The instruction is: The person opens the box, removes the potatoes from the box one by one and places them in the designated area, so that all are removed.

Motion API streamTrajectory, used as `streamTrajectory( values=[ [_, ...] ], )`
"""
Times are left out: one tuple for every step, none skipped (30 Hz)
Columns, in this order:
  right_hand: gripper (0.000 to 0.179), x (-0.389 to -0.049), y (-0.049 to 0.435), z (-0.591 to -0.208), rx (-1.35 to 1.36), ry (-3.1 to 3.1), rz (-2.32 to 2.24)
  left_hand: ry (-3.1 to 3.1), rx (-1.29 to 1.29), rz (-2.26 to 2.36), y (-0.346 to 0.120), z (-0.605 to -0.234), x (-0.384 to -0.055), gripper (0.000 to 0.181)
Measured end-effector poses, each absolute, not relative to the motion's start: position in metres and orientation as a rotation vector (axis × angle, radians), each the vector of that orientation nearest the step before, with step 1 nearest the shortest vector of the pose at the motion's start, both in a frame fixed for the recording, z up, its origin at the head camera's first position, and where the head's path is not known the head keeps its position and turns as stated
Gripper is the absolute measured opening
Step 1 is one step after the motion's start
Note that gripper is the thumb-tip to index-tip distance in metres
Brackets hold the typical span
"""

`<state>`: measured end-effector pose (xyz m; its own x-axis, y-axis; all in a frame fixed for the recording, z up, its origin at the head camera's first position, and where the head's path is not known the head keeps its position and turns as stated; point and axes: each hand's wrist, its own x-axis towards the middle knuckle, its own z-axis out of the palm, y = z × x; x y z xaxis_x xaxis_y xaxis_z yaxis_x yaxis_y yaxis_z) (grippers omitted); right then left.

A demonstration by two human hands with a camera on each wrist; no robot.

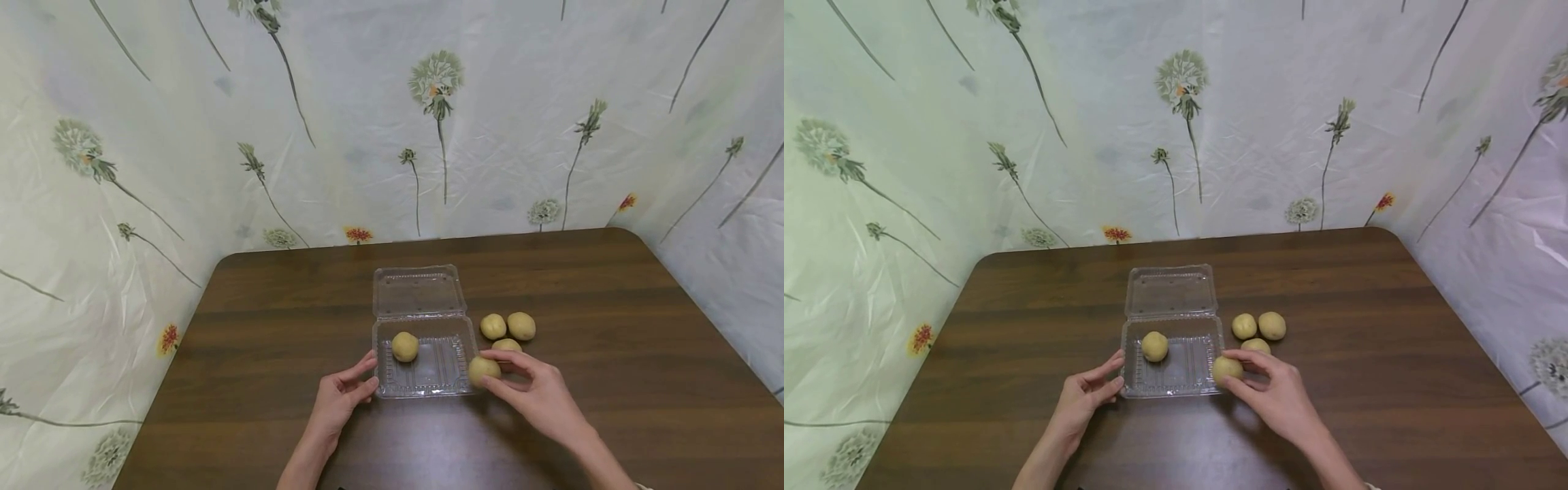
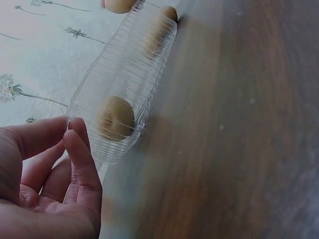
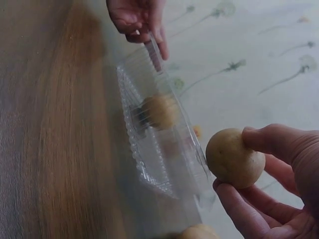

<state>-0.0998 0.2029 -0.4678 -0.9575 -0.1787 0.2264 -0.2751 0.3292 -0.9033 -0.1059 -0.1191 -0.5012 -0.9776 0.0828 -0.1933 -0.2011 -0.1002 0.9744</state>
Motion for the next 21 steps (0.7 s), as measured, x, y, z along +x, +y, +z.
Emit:
streamTrajectory(
  values=[
    [0.033,-0.100,0.204,-0.468,0.430,-2.487,1.718,1.967,-0.134,2.194,-0.119,-0.501,-0.106,0.038],
    [0.034,-0.100,0.204,-0.468,0.431,-2.487,1.711,1.966,-0.134,2.194,-0.119,-0.501,-0.106,0.038],
    [0.034,-0.100,0.205,-0.468,0.433,-2.485,1.708,1.966,-0.135,2.194,-0.119,-0.501,-0.106,0.038],
    [0.034,-0.100,0.205,-0.468,0.434,-2.483,1.707,1.966,-0.136,2.194,-0.119,-0.501,-0.106,0.038],
    [0.034,-0.100,0.206,-0.468,0.436,-2.479,1.712,1.966,-0.137,2.193,-0.119,-0.502,-0.106,0.038],
    [0.034,-0.100,0.207,-0.468,0.436,-2.477,1.713,1.966,-0.138,2.192,-0.119,-0.502,-0.106,0.038],
    [0.035,-0.100,0.207,-0.468,0.435,-2.474,1.713,1.966,-0.139,2.191,-0.119,-0.502,-0.106,0.038],
    [0.035,-0.100,0.208,-0.468,0.433,-2.472,1.709,1.967,-0.138,2.189,-0.120,-0.502,-0.106,0.038],
    [0.036,-0.100,0.208,-0.468,0.428,-2.471,1.710,1.967,-0.137,2.189,-0.120,-0.502,-0.106,0.038],
    [0.036,-0.099,0.209,-0.468,0.422,-2.470,1.705,1.968,-0.135,2.188,-0.120,-0.502,-0.106,0.038],
    [0.037,-0.099,0.209,-0.468,0.417,-2.470,1.697,1.969,-0.134,2.187,-0.120,-0.502,-0.106,0.038],
    [0.037,-0.099,0.210,-0.468,0.412,-2.471,1.691,1.969,-0.132,2.188,-0.120,-0.501,-0.106,0.038],
    [0.038,-0.099,0.211,-0.468,0.406,-2.471,1.684,1.969,-0.130,2.189,-0.119,-0.501,-0.106,0.038],
    [0.038,-0.098,0.211,-0.469,0.401,-2.472,1.681,1.971,-0.130,2.188,-0.119,-0.501,-0.106,0.038],
    [0.038,-0.098,0.212,-0.469,0.396,-2.474,1.679,1.971,-0.132,2.188,-0.119,-0.501,-0.106,0.038],
    [0.039,-0.097,0.213,-0.469,0.392,-2.478,1.669,1.973,-0.134,2.188,-0.119,-0.501,-0.105,0.038],
    [0.039,-0.097,0.214,-0.469,0.389,-2.482,1.661,1.974,-0.135,2.187,-0.119,-0.501,-0.105,0.038],
    [0.039,-0.097,0.214,-0.469,0.385,-2.488,1.652,1.976,-0.137,2.186,-0.119,-0.500,-0.105,0.038],
    [0.039,-0.097,0.215,-0.469,0.381,-2.493,1.643,1.979,-0.138,2.185,-0.119,-0.500,-0.105,0.038],
    [0.039,-0.096,0.216,-0.469,0.377,-2.503,1.627,1.980,-0.139,2.183,-0.119,-0.500,-0.105,0.038],
    [0.039,-0.096,0.216,-0.469,0.371,-2.513,1.610,1.981,-0.139,2.184,-0.119,-0.500,-0.105,0.038]
  ],
)
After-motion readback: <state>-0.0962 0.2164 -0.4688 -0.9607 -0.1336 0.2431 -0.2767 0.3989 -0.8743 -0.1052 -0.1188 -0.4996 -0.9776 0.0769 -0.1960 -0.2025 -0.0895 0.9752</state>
